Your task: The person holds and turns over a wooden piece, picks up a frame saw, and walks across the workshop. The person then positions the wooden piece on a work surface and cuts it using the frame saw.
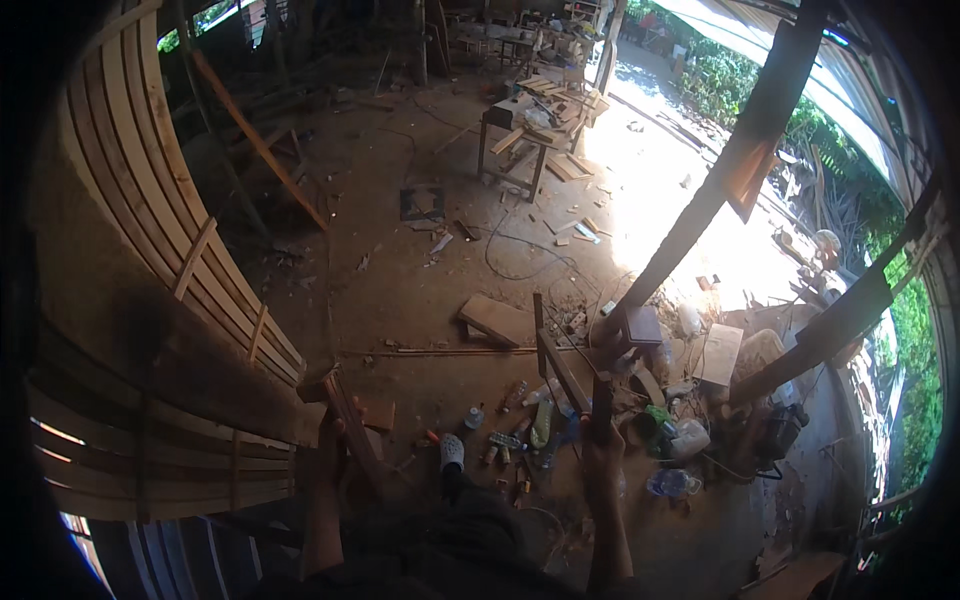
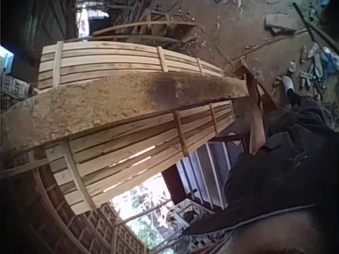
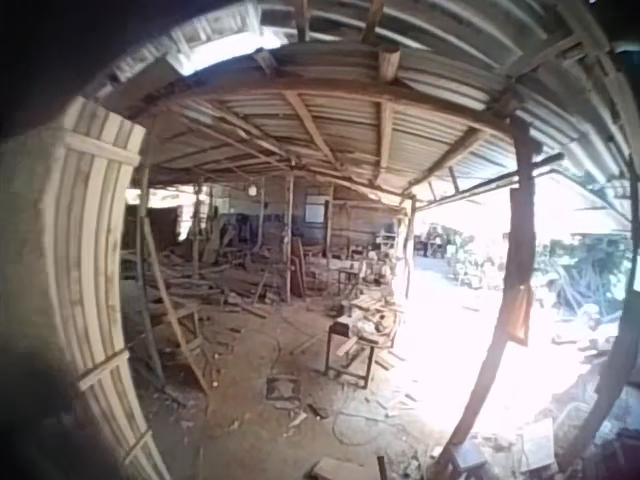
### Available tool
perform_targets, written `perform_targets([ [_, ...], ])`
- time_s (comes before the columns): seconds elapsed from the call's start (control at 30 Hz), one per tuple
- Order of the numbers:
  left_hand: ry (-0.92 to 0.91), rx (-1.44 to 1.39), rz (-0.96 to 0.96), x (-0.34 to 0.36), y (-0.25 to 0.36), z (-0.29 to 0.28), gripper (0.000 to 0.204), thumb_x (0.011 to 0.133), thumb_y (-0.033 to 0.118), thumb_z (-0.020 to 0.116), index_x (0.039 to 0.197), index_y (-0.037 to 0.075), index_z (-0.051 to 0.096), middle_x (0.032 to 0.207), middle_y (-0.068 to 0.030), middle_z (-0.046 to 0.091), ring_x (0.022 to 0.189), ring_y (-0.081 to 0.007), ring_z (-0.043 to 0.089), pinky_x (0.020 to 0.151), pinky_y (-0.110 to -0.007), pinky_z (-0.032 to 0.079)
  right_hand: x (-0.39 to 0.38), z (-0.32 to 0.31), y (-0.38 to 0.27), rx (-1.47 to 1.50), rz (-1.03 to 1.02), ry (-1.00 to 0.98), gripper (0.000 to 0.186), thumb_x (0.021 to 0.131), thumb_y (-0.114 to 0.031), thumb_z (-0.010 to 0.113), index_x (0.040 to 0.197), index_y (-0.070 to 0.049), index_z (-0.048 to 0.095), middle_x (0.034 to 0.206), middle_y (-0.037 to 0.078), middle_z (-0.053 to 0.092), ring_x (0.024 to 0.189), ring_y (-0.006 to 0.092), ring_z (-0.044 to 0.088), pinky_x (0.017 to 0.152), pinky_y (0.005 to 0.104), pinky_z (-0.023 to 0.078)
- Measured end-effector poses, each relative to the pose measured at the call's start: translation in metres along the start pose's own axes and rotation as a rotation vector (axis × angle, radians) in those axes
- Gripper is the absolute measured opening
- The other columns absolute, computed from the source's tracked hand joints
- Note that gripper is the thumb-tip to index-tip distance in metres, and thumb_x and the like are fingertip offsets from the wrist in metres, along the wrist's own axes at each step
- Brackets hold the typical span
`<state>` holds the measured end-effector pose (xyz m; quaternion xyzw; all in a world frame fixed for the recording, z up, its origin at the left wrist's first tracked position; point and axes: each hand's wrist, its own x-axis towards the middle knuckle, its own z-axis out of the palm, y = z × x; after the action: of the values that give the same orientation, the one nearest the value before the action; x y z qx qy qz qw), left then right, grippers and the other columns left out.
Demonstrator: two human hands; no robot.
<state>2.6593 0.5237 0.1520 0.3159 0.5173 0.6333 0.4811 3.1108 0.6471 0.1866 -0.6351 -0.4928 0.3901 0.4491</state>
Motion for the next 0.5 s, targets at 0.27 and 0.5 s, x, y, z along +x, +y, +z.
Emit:
perform_targets([
  [0.27,0.287,-0.447,-0.04,0.245,0.081,-0.043,0.088,0.094,0.073,0.054,0.152,0.009,0.042,0.138,-0.0133,0.057,0.123,-0.0262,0.059,0.104,-0.041,0.05,0.226,0.147,-0.094,0.252,0.017,0.013,0.029,0.103,-0.03,0.064,0.113,-0.003,0.069,0.065,-0.007,0.043,0.056,0.0015,0.038,0.05,0.0242,0.03],
  [0.5,0.357,-0.621,0.0,0.486,0.128,-0.068,0.086,0.096,0.077,0.045,0.149,0.008,0.045,0.133,-0.013,0.059,0.12,-0.0264,0.063,0.101,-0.041,0.054,0.404,0.262,-0.167,0.611,0.092,0.002,0.034,0.106,-0.031,0.061,0.124,-0.003,0.062,0.062,-0.007,0.043,0.047,0.002,0.037,0.042,0.0215,0.028],
])
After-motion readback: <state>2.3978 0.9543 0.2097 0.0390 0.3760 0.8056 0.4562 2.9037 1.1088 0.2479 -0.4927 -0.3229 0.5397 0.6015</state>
